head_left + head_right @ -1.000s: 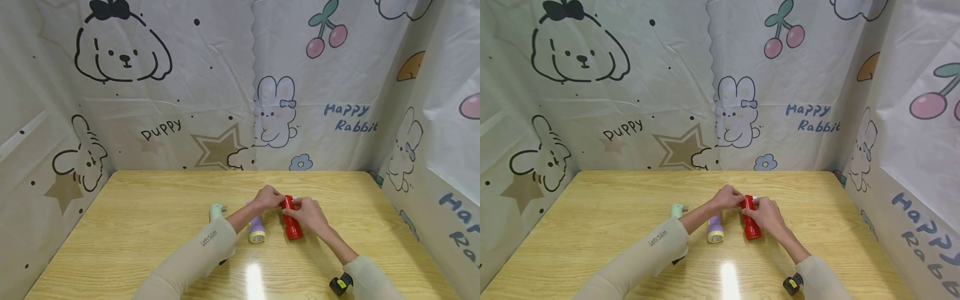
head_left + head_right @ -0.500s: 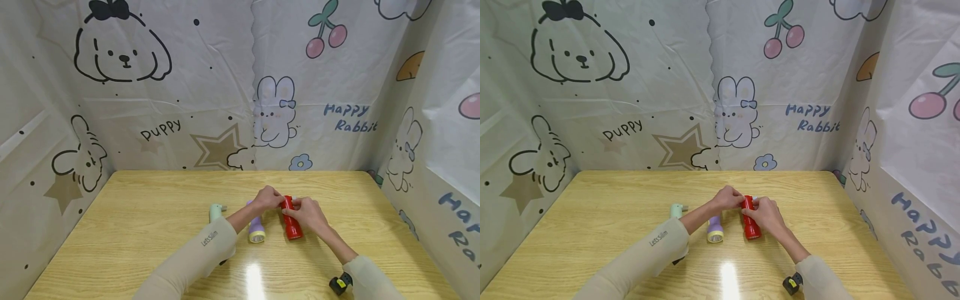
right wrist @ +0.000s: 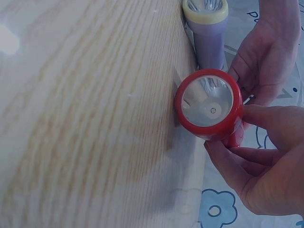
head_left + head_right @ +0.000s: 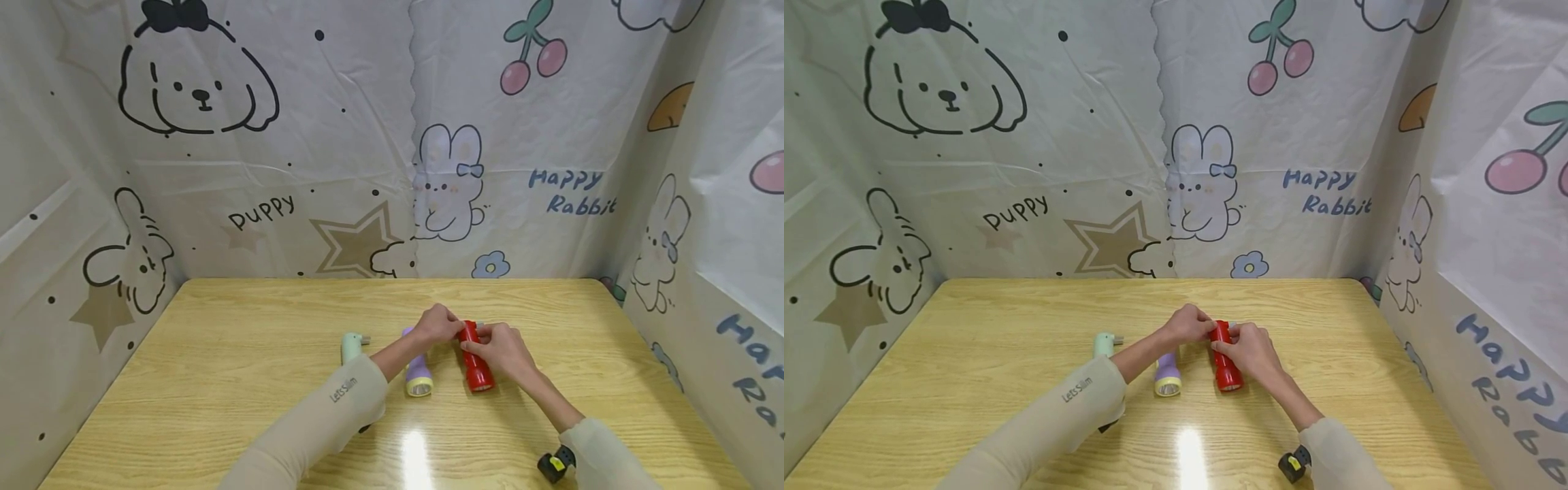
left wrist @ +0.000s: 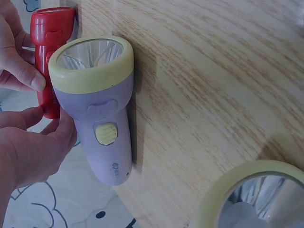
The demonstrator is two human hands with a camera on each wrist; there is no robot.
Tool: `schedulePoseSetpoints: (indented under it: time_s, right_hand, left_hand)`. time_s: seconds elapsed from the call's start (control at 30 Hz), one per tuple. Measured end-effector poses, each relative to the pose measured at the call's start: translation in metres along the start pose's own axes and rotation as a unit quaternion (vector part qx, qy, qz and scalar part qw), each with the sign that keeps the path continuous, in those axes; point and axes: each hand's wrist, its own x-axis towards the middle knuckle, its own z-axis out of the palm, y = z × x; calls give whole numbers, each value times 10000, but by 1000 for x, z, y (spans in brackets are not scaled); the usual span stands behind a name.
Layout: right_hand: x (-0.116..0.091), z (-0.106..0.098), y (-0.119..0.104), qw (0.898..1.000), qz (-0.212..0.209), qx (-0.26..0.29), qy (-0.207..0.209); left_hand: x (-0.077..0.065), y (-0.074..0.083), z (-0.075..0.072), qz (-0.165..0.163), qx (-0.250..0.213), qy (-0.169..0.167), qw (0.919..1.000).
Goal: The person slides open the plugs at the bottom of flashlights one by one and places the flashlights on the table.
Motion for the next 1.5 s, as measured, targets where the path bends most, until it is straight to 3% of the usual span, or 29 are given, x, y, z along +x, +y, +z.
schedulePoseSetpoints:
  time_s: [1.13, 1.5]
  right_hand:
    - [2, 2, 4, 10000, -55, 21, -67]
    - [3, 2, 7, 9999, -35, 62, -76]
  left_hand:
    - [4, -1, 7, -53, 122, 105, 9999]
    - [6, -2, 7, -27, 225, 4, 9997]
